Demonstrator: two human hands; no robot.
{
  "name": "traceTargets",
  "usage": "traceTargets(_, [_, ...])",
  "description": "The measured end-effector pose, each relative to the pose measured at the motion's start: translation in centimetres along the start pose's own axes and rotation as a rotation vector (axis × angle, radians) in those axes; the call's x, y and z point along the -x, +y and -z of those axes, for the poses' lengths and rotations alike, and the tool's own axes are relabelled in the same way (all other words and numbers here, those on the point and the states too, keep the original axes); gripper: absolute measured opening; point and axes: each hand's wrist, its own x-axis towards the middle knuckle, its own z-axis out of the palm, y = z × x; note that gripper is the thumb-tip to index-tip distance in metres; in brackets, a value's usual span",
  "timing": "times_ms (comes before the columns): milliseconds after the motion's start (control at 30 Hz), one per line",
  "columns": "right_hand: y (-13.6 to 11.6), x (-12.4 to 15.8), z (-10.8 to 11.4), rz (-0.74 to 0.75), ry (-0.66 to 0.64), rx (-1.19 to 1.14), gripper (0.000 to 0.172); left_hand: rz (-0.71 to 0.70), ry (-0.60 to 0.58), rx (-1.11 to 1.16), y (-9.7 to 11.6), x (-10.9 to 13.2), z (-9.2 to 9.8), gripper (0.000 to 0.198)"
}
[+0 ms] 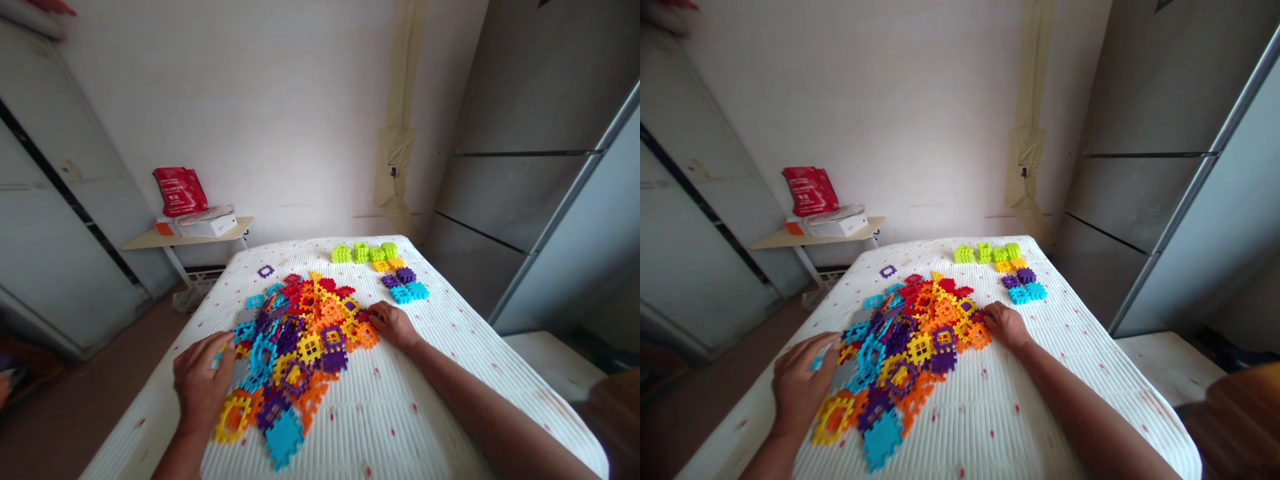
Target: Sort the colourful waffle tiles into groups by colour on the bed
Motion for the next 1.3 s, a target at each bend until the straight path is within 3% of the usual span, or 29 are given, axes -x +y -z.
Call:
traceTargets(67, [0.0, 0.0, 0.0, 0.002, 0.001, 0.003, 0.022, -0.174, -0.068, -0.037, 3.2, -0.3, -0.5, 0.020])
traceTargets(133, [0.0, 0.0, 0.0, 0.004, 0.006, 0.009, 0.022, -0.310, -0.211, -0.090, 6.3, -0.4, -1.2, 0.019])
traceTargets(233, [0.1, 0.0, -0.1, 0.000, 0.003, 0.011, 0.020, -0.365, -0.374, -0.168, 9.5, -0.2, -2.2, 0.023])
traceTargets(300, [0.2, 0.0, -0.1, -0.005, -0.002, 0.008, 0.020, -0.356, -0.427, -0.200, 10.4, 0.1, -2.6, 0.025])
traceTargets(600, [0.1, 0.0, -0.1, -0.006, -0.001, 0.021, 0.020, -0.299, -0.470, -0.201, 10.5, 0.6, -3.5, 0.014])
traceTargets(1133, [0.3, 0.1, -0.3, 0.006, 0.014, 0.019, 0.023, -0.224, -0.488, -0.225, 11.1, 0.5, -3.5, 0.029])
traceTargets(1300, [0.1, 0.0, -0.2, 0.005, 0.019, 0.017, 0.023, -0.216, -0.511, -0.245, 11.6, 0.3, -3.8, 0.026])
